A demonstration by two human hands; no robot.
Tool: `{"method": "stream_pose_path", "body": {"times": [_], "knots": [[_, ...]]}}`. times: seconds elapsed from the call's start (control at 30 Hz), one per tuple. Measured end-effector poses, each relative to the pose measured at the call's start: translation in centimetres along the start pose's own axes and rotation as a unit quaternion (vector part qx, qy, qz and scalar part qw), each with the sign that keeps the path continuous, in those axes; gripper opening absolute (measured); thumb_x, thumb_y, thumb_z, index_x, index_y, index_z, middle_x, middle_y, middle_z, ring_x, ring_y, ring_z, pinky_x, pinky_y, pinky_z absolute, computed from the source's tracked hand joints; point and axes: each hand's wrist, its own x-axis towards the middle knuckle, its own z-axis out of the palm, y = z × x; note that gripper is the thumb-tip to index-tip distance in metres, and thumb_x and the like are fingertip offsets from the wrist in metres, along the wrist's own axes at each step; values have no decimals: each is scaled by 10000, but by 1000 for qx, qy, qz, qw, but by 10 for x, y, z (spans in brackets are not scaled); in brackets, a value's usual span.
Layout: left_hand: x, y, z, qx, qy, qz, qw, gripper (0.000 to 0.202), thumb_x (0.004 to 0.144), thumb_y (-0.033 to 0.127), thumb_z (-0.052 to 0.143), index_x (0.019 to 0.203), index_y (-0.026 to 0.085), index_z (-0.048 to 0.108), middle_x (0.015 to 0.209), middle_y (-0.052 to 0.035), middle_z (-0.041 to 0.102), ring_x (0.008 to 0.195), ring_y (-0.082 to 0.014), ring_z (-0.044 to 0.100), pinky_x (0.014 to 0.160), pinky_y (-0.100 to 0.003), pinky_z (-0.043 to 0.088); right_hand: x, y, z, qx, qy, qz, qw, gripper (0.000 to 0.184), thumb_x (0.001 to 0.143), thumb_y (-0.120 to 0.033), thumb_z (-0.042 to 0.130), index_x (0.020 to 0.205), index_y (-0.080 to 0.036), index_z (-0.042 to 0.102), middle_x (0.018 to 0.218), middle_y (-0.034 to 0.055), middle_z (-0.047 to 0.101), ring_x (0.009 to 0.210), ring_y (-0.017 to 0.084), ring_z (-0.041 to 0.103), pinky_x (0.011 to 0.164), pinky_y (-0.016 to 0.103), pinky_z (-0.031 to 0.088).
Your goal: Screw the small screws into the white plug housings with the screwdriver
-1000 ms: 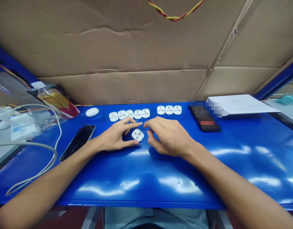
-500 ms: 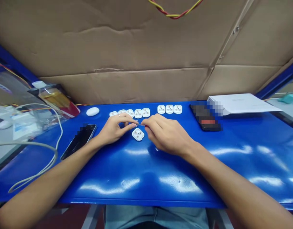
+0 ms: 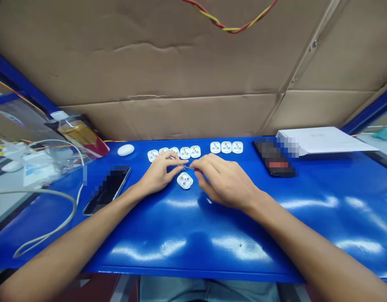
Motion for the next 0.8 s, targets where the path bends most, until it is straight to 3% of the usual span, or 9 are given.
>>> {"method": "stream_pose_path", "body": {"times": [0.23, 0.37, 0.43, 0.57, 0.67, 0.8], "knots": [[0, -2, 4, 3, 0, -7, 1000, 307, 1026, 312, 615, 1291, 254, 759, 1162, -92, 654, 1079, -252, 616, 973, -420, 496, -3, 1, 0, 8, -14, 5, 1000, 136, 1029, -175, 508, 1107, -180, 620, 959, 83, 757, 856, 217, 721, 700, 329, 555], [-2, 6, -6, -38, 40, -9, 998, 345, 1043, 331, 574, 1329, 217, 729, 1190, -100, 672, 1113, -251, 627, 1011, -411, 495, -5, 3, -1, -4, -11, 21, 1000, 157, 986, -154, 515, 1098, -164, 624, 946, 88, 772, 815, 226, 743, 673, 334, 556], [-3, 11, -13, -56, 38, -17, 998, 346, 1059, 359, 536, 1282, 197, 746, 1133, -90, 717, 1037, -238, 653, 960, -391, 511, -7, 5, -1, -8, -16, 24, 1000, 168, 961, -144, 516, 1087, -161, 626, 934, 84, 781, 787, 225, 753, 661, 330, 555], [-6, 19, -23, -84, -12, 8, 996, 365, 1067, 420, 513, 1176, 189, 774, 1102, -80, 760, 1006, -241, 676, 937, -389, 512, -9, 7, 0, -18, -34, 40, 998, 184, 948, -153, 505, 1084, -179, 627, 934, 72, 794, 789, 221, 762, 661, 316, 544], [-8, 26, -28, -80, -52, 53, 994, 377, 984, 468, 661, 1238, 203, 748, 1136, -90, 735, 1071, -262, 660, 967, -403, 508, -9, 7, 0, -17, -40, 50, 998, 187, 943, -161, 499, 1077, -187, 626, 920, 64, 794, 774, 215, 754, 652, 310, 528], [-9, 29, -30, -61, -78, 83, 992, 544, 837, 484, 835, 1292, 207, 723, 1172, -102, 714, 1086, -273, 656, 972, -405, 516, -9, 6, 0, -7, -44, 54, 998, 199, 938, -161, 497, 1083, -174, 633, 893, 64, 783, 729, 210, 734, 631, 311, 507]]}}
